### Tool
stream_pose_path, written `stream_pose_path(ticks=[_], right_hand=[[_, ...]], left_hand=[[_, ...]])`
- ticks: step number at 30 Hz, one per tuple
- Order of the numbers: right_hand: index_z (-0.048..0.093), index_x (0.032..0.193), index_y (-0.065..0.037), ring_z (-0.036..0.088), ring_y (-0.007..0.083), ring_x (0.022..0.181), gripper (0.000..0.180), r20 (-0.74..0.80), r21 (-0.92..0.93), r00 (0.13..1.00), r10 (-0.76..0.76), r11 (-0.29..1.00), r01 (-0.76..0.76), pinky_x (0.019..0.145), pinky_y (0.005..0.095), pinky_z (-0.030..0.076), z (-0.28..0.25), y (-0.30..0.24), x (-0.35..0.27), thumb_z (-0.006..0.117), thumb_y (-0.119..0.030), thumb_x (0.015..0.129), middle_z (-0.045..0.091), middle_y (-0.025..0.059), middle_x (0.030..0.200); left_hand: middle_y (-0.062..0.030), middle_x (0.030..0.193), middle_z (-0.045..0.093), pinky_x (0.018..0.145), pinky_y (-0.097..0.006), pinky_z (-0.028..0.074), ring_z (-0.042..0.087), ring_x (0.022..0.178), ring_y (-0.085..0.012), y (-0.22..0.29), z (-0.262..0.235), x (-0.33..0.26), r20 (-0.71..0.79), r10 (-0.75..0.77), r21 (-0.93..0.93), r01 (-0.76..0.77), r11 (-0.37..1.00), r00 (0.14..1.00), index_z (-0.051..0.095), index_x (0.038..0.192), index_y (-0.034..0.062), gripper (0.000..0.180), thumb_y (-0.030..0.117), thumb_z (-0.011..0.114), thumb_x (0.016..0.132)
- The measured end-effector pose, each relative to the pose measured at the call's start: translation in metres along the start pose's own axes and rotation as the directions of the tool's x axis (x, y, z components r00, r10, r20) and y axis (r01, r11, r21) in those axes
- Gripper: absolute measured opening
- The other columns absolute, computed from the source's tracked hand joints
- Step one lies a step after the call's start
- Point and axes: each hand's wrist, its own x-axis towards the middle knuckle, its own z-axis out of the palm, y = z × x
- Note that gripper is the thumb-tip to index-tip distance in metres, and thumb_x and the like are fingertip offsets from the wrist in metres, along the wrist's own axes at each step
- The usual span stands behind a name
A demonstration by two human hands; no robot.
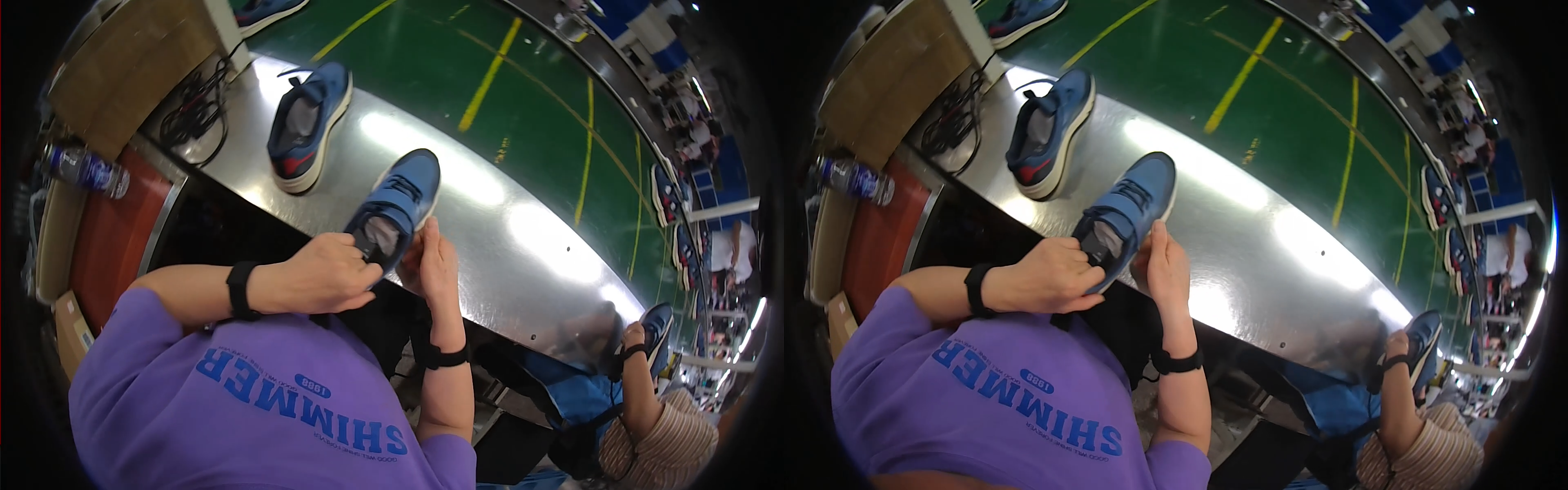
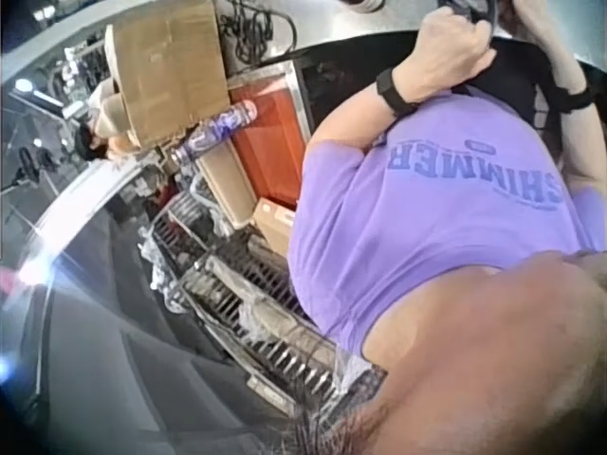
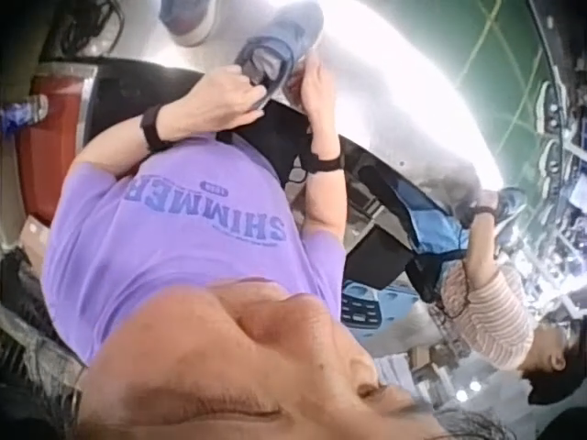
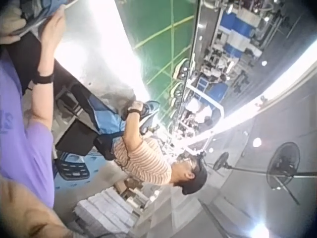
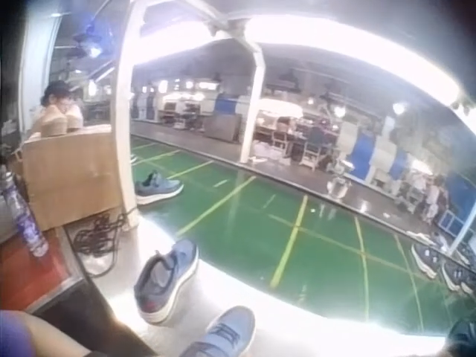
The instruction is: Adjusting the straps and tongues of several pairs of shoes on an assembly line.
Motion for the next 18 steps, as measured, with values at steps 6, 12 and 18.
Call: stream_pose_path(ticks=[6, 12, 18], right_hand=[[0.058, 0.067, -0.001, 0.05, 0.015, 0.047, 0.067, 0.046, -0.099, 0.998, 0.037, 0.995, -0.033, 0.049, 0.0303, 0.039, 0.011, -0.011, -0.017, 0.036, -0.057, 0.098, 0.052, 0.0046, 0.05], [0.052, 0.066, -0.011, 0.03, 0.0029, 0.042, 0.04, 0.413, 0.683, 0.91, 0.033, 0.65, -0.333, 0.041, 0.0222, 0.021, 0.008, -0.013, -0.018, 0.053, -0.034, 0.098, 0.035, -0.008, 0.049], [0.052, 0.066, -0.008, 0.035, 0.0035, 0.046, 0.032, 0.085, 0.643, 0.987, -0.14, 0.764, 0.053, 0.045, 0.0199, 0.027, -0.015, -0.097, -0.006, 0.056, -0.021, 0.096, 0.041, -0.005, 0.055]], left_hand=[[-0.004, 0.055, 0.049, 0.055, -0.033, 0.042, 0.053, 0.052, -0.0223, -0.001, 0.011, -0.011, -0.078, -0.007, -0.089, 0.0, 0.996, 0.997, 0.049, 0.07, 0.0079, 0.027, 0.021, 0.073, 0.071], [-0.0061, 0.052, 0.053, 0.055, -0.035, 0.044, 0.056, 0.05, -0.0253, -0.003, 0.013, -0.011, -0.1, 0.014, -0.17, -0.031, 0.985, 0.995, 0.048, 0.069, 0.0079, 0.022, 0.017, 0.068, 0.073], [-0.0033, 0.052, 0.048, 0.055, -0.033, 0.044, 0.054, 0.05, -0.0209, 0.001, 0.019, -0.01, -0.083, 0.035, -0.086, -0.042, 0.995, 0.996, 0.047, 0.066, 0.0087, 0.025, 0.018, 0.069, 0.074]])
